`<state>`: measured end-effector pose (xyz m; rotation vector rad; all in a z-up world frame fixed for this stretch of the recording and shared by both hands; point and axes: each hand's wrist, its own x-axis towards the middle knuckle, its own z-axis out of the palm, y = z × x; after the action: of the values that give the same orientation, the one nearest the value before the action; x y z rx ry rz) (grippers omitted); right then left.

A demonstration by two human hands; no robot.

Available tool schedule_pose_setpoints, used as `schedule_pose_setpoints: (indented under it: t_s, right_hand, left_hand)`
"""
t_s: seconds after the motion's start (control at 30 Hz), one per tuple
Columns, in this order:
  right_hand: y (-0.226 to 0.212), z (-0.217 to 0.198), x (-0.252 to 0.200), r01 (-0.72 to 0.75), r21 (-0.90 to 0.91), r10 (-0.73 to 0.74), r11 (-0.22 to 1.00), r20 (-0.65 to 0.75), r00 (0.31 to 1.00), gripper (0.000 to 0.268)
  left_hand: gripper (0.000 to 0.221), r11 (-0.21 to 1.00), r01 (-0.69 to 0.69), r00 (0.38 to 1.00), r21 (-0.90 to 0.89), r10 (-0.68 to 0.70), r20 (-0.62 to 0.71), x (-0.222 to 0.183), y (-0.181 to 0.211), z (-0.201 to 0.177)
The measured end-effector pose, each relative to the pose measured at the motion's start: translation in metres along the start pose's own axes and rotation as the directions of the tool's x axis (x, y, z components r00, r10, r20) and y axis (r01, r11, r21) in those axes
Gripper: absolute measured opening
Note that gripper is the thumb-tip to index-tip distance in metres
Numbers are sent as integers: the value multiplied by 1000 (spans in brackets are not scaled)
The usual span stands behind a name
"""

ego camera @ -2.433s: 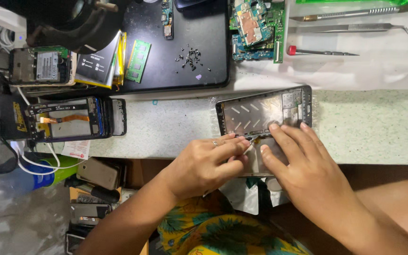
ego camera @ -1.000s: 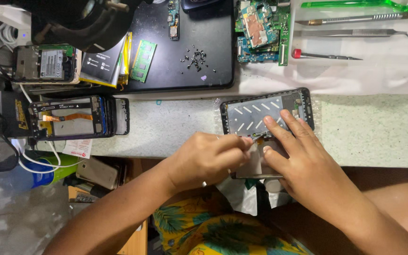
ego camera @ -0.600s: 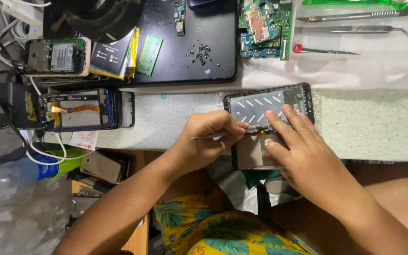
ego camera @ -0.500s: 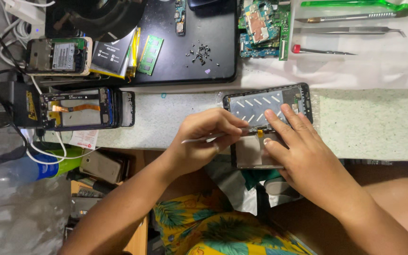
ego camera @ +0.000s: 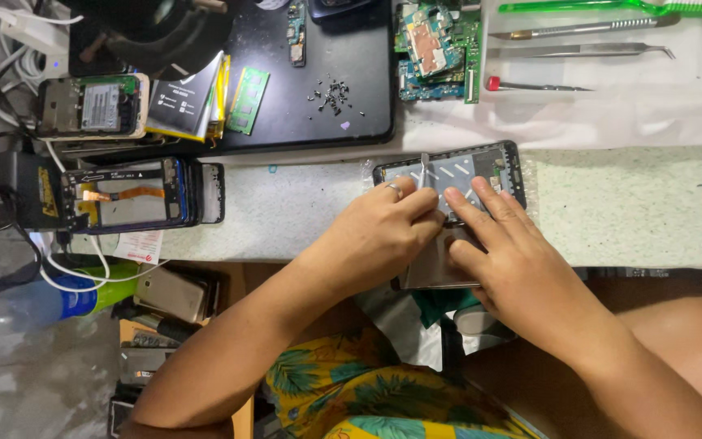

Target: The person uses a metal prying tool to separate the back cover from a smartphone, then opens the device to access internal components. They manipulate a ribbon cable connector and reassemble the phone, closing the back cover.

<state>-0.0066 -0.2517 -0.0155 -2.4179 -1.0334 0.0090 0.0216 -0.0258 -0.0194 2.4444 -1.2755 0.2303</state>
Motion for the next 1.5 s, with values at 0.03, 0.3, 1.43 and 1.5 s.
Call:
schedule_pose_setpoints:
  t_s: [0.03,0.3,1.43,1.5]
  right_hand:
    - [0,-1,-1,-9,-6,9,1000,9,1000,38]
    - [0,-1,1,-3,-23,4,1000,21,1000,40]
    - [-10,9,-15,-41,-181,30,983,-65,997,42]
    - [-12,7,-15,-44,-193,31,980,-65,997,42]
  left_hand:
    - [15,1000,11,1000,-10,-11,7,0,-1,0]
    - [10,994,-58,997,94,52,64,5,-1,-3]
    - [21,864,414,700,-288,-504,-506,-37,7,15]
    - [20,872,401,715,-280,-489,-500,-38,6,15]
